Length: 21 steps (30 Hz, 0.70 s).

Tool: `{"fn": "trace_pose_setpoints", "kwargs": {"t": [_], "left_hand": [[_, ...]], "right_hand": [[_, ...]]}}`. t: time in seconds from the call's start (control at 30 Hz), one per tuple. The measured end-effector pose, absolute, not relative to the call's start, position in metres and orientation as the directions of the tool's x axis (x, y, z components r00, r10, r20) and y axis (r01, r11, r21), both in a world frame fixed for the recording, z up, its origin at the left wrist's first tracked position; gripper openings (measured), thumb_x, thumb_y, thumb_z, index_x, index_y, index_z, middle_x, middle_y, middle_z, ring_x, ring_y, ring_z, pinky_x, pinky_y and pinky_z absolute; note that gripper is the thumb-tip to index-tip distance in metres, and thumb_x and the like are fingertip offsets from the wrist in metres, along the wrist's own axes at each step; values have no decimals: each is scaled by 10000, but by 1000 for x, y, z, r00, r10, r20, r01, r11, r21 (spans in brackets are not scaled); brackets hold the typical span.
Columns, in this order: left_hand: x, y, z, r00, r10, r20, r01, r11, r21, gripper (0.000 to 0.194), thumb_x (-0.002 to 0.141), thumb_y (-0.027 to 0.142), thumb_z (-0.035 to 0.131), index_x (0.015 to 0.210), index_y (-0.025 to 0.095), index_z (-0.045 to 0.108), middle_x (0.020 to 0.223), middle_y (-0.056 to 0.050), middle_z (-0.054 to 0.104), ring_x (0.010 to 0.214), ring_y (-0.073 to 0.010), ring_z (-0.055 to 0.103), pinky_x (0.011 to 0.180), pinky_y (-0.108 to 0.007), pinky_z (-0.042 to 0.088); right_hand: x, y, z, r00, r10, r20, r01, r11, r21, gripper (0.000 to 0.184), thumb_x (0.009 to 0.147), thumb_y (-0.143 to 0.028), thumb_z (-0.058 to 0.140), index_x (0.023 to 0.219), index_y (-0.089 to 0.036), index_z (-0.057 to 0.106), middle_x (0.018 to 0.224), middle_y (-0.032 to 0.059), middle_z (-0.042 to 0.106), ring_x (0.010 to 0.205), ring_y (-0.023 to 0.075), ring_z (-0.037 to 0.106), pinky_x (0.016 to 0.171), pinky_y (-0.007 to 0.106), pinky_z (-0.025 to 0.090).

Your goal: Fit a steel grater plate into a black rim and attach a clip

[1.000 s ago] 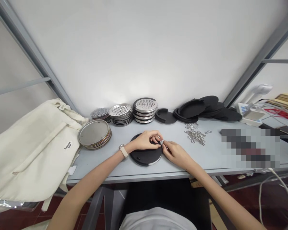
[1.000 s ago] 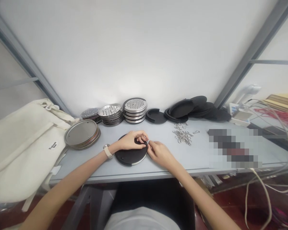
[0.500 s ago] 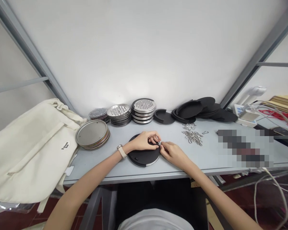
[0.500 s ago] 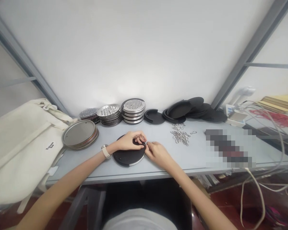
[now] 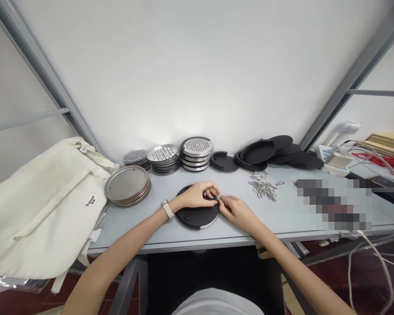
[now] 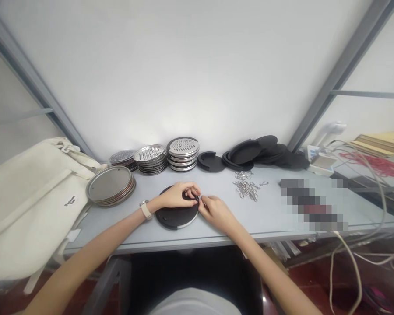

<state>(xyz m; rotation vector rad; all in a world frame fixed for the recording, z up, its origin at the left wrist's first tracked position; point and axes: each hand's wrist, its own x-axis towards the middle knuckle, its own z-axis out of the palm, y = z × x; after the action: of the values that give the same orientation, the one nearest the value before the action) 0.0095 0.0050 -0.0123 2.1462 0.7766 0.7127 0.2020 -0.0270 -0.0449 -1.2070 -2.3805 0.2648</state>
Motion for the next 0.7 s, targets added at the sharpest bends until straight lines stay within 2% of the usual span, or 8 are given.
{"fn": "trace_pose_setpoints", "kwargs": {"t": [0.47,0.7], "left_hand": [[10,4,-10,644,726,241,338,-553,761,279,690,102,622,965,141,593,826,-17,625,756,-109,587,723,-223,487],[11,3,-11,612,733,298,349,-588,730,258,685,126,639,940,151,611,861,-15,631,817,-123,579,769,-232,457]], "right_hand": [[204,-27,-47,-533,786,314,694,618,-369,282,973,-260,272,782,-198,470,660,21,540,600,158,505,602,266,351],[204,-28,-46,-534,787,308,703,616,-355,277,973,-258,278,763,-202,449,650,16,532,599,156,503,600,260,347]]}}
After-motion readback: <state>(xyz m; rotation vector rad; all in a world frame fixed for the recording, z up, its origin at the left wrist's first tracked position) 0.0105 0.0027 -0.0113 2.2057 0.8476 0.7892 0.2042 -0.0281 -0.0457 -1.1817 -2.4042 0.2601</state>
